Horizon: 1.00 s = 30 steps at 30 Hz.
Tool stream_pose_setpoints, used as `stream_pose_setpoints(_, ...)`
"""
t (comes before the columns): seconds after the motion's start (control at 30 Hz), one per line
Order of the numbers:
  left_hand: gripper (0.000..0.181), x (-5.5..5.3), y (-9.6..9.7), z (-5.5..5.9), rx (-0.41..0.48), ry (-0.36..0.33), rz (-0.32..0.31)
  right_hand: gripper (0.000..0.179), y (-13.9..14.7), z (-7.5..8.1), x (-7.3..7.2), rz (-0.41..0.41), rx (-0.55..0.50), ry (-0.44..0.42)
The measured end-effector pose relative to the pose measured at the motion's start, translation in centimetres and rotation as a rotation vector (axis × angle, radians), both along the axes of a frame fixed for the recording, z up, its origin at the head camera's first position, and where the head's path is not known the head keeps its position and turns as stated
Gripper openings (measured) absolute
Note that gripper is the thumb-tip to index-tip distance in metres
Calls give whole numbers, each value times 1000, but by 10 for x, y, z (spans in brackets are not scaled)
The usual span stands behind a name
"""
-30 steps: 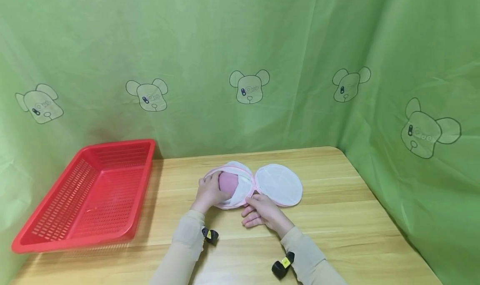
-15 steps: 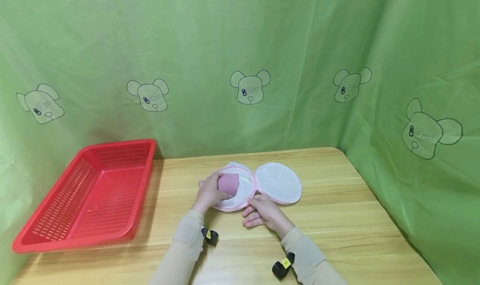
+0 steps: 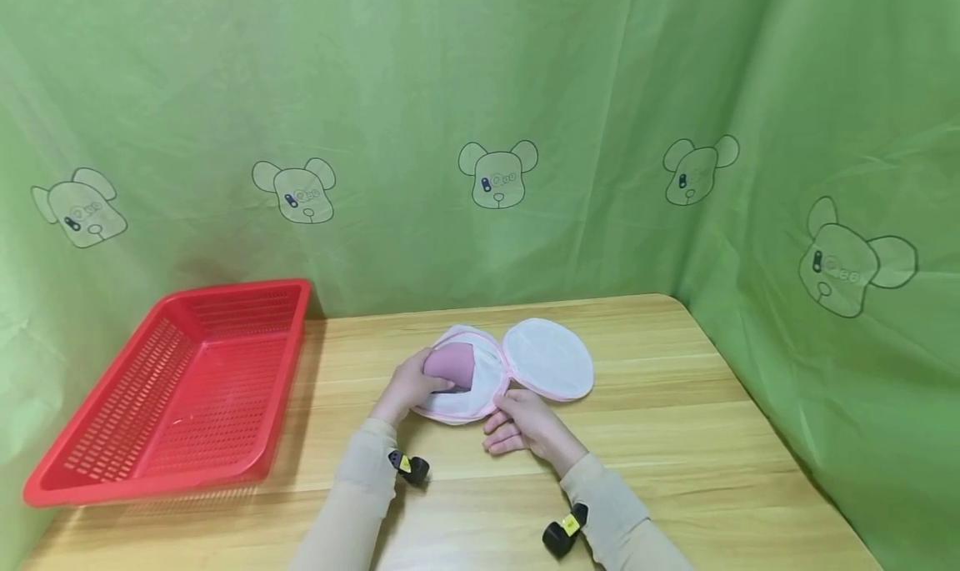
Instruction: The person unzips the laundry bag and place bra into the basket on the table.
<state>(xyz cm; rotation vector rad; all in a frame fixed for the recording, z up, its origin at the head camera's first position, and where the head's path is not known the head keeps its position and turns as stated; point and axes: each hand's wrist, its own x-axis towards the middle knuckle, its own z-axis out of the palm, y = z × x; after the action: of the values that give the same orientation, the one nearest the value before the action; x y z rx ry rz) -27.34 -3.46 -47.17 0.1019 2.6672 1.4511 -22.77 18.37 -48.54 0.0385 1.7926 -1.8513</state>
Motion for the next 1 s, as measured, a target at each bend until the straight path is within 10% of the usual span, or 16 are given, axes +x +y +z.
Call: stream_pose_setpoints(1.0,50,-7,-29,-1,517,-240,-157,25,0,-1,-1,-12,-12,1)
